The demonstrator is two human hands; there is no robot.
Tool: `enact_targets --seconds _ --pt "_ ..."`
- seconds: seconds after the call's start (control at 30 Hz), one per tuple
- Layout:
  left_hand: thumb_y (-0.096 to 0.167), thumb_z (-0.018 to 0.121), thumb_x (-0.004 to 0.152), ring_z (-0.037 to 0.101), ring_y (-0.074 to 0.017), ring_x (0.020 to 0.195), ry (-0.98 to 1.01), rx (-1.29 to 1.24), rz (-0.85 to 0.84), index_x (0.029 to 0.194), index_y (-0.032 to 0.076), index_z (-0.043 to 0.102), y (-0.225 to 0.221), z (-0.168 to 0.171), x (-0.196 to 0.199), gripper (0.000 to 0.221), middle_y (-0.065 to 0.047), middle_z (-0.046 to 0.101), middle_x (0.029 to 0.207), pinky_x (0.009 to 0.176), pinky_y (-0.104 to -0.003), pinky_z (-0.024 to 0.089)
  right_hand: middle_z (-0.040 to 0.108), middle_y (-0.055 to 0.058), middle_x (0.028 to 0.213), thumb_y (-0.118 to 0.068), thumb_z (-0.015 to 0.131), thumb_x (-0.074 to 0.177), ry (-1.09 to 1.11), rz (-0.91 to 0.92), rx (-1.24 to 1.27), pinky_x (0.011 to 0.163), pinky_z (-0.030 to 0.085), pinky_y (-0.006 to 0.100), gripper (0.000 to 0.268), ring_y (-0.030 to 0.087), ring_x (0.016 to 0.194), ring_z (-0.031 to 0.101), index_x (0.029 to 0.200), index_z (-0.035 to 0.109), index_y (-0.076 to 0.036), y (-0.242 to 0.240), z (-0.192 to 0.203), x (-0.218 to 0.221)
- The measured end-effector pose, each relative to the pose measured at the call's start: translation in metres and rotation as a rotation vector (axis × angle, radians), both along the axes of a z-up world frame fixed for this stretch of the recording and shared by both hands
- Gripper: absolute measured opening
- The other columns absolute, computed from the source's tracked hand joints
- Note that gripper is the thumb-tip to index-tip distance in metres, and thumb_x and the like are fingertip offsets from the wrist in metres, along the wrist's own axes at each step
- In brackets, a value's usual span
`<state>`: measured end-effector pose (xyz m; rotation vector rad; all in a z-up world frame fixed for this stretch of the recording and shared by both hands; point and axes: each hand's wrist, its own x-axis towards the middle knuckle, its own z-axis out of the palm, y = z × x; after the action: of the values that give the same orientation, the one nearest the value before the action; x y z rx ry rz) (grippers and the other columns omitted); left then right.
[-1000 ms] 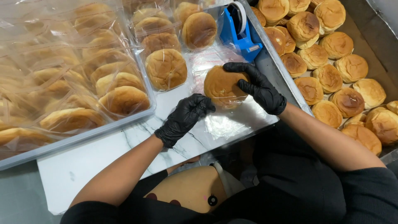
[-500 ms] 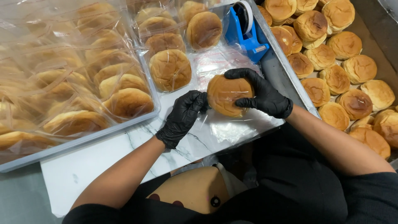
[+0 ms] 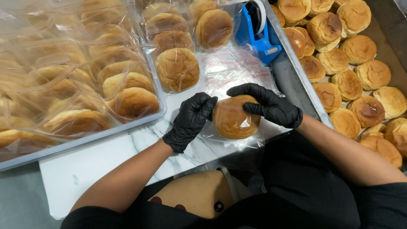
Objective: Packing and sealing individual bread buns into plastic bags using a bag neck sealer at a packaging station.
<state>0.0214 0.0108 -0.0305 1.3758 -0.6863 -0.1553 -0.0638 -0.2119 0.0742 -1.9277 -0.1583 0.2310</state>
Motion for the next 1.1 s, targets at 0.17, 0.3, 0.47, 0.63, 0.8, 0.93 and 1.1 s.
enact_targets --seconds 0.17,0.3,0.47,0.63,0.8,0.93,1.1 --pt "0.013 0.067 0.101 0.071 -0.0227 0.066 -0.094 0.0 0.092 0.075 0.006 0.063 -0.001 -0.002 0.003 0.028 -0.013 0.063 0.062 0.065 -0.032 0.057 0.06 0.014 0.146 -0.015 0.074 0.089 -0.001 0.044 0.049 0.119 0.034 0.049 0.057 0.026 0.141 0.048 0.143 0.057 -0.006 0.007 -0.004 -0.006" --pt "0.009 0.066 0.101 0.072 -0.0266 0.066 -0.172 -0.084 0.077 0.076 0.006 0.067 0.001 0.013 0.003 0.025 -0.012 0.068 0.067 0.065 -0.03 0.058 0.064 0.015 0.142 -0.008 0.085 0.078 -0.001 0.095 0.014 0.116 0.039 0.05 0.069 0.026 0.137 0.052 0.142 0.059 -0.006 0.009 -0.014 -0.014" --pt "0.006 0.066 0.1 0.072 -0.0298 0.064 -0.194 -0.121 0.015 0.076 0.005 0.064 0.002 0.047 -0.012 0.024 -0.014 0.066 0.068 0.062 -0.032 0.058 0.073 0.013 0.129 -0.009 0.086 0.079 -0.029 0.15 -0.055 0.109 0.048 0.048 0.058 0.026 0.127 0.062 0.134 0.067 -0.008 0.006 -0.041 -0.027" --pt "0.006 0.063 0.101 0.076 -0.0208 0.072 0.34 -0.244 -0.312 0.113 0.001 0.068 0.006 0.039 0.0 0.014 -0.018 0.076 0.1 0.072 -0.034 0.065 0.073 0.013 0.129 -0.006 0.086 0.08 -0.08 0.113 -0.034 0.109 0.048 0.048 0.059 0.025 0.126 0.063 0.135 0.065 -0.008 0.015 -0.018 -0.024" --pt "0.036 0.06 0.1 0.066 -0.0253 0.121 0.74 -0.484 -0.424 0.16 0.013 0.034 0.01 0.028 0.021 0.07 -0.017 0.057 0.146 0.106 -0.041 0.054 0.065 0.009 0.136 0.003 0.079 0.082 -0.057 -0.301 0.14 0.116 0.044 0.046 0.062 0.02 0.132 0.056 0.14 0.058 -0.005 0.008 0.014 -0.004" --pt "0.027 0.052 0.107 0.071 -0.0363 0.106 1.125 -0.69 -0.444 0.153 0.003 0.045 0.013 0.06 0.015 0.052 -0.022 0.07 0.123 0.101 -0.05 0.055 0.059 0.013 0.143 0.005 0.073 0.088 -0.138 -0.405 0.211 0.116 0.045 0.045 0.063 0.025 0.137 0.053 0.146 0.05 -0.003 -0.014 0.004 0.009" --pt "0.012 0.067 0.097 0.069 -0.0389 0.112 1.216 -0.485 -0.266 0.136 0.007 0.064 -0.006 0.038 0.011 0.04 -0.019 0.068 0.13 0.1 -0.055 0.055 0.062 0.011 0.139 0.008 0.074 0.087 -0.153 -0.479 0.329 0.112 0.051 0.041 0.066 0.021 0.131 0.058 0.147 0.05 -0.005 -0.006 0.008 0.007"
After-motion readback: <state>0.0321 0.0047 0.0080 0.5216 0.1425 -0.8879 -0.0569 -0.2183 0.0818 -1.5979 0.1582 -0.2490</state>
